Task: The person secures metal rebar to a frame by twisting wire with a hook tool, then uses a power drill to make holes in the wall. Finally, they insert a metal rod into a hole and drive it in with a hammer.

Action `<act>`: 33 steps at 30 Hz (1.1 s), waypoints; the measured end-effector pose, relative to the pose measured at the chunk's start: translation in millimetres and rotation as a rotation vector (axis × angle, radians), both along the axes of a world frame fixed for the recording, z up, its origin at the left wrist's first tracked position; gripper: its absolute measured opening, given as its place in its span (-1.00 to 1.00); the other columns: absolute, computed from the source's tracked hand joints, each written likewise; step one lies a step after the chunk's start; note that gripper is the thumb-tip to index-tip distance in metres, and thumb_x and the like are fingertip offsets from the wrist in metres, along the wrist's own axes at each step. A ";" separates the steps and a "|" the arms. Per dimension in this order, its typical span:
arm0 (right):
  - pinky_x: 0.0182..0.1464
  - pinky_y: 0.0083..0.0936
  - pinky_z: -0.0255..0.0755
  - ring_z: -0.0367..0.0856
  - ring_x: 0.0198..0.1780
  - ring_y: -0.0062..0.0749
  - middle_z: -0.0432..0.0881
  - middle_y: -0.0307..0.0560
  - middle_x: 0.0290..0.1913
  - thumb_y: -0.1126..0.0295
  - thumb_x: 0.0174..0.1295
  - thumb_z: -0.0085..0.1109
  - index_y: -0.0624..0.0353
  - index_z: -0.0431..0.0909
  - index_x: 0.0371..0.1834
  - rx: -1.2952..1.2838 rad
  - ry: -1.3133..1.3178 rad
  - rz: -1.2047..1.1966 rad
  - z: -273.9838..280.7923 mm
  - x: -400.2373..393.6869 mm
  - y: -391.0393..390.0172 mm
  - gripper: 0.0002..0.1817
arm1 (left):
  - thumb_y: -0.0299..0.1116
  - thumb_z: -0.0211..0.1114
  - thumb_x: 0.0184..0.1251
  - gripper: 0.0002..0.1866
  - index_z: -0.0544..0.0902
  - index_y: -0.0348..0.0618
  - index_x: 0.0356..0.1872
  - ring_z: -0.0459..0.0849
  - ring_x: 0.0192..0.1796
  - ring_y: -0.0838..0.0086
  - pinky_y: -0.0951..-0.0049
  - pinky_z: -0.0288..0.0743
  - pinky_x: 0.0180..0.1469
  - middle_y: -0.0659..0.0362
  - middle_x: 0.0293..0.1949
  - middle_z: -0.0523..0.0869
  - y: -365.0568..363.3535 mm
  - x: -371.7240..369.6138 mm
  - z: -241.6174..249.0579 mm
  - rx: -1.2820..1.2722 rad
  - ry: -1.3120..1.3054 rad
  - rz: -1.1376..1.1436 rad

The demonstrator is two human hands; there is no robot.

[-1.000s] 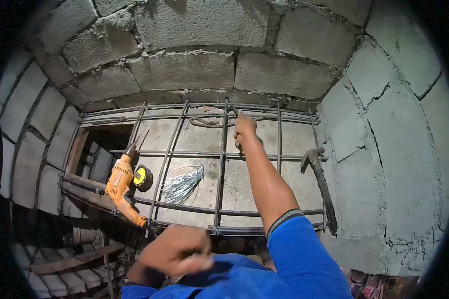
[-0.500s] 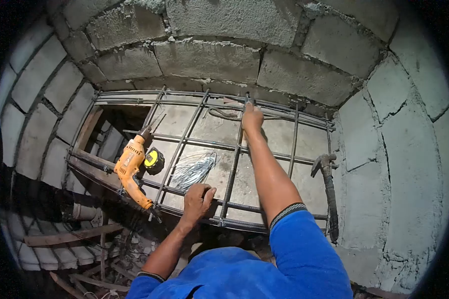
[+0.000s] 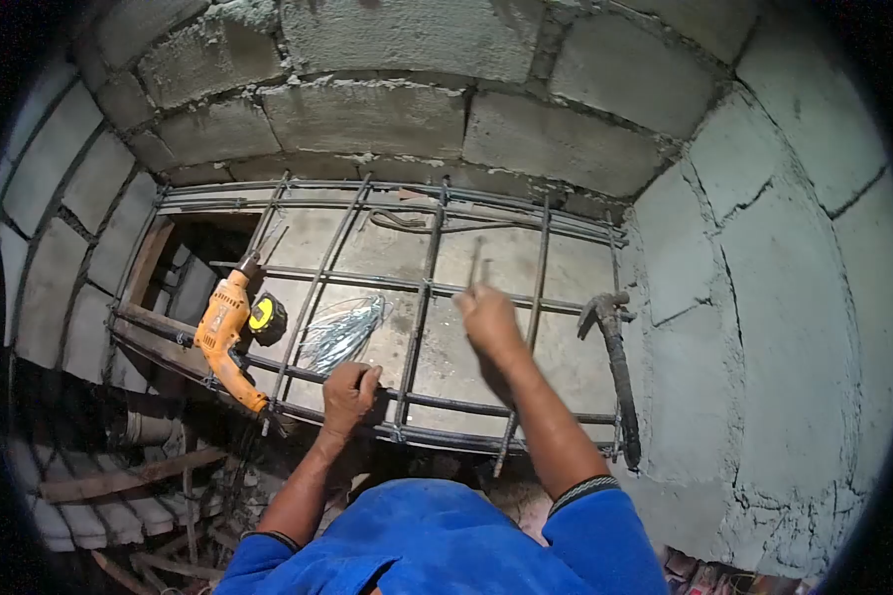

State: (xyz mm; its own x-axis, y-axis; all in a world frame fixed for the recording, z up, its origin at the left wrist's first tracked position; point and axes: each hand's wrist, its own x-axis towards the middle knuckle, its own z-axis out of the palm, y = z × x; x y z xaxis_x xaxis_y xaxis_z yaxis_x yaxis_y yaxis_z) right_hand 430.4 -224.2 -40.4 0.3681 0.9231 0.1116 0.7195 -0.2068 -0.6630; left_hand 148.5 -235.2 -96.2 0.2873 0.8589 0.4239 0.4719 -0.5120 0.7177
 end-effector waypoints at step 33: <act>0.14 0.10 0.43 0.64 -0.02 0.31 0.69 0.37 -0.18 0.25 0.25 0.07 0.30 0.61 -0.06 -0.163 -0.328 -0.449 -43.7 -24.2 -150.8 -0.65 | -0.16 0.31 0.33 -0.70 0.70 -0.26 -0.31 0.71 -0.31 0.02 0.14 0.52 -0.19 -0.08 -0.38 0.74 6.3 -9.9 -12.0 -0.178 0.004 -0.022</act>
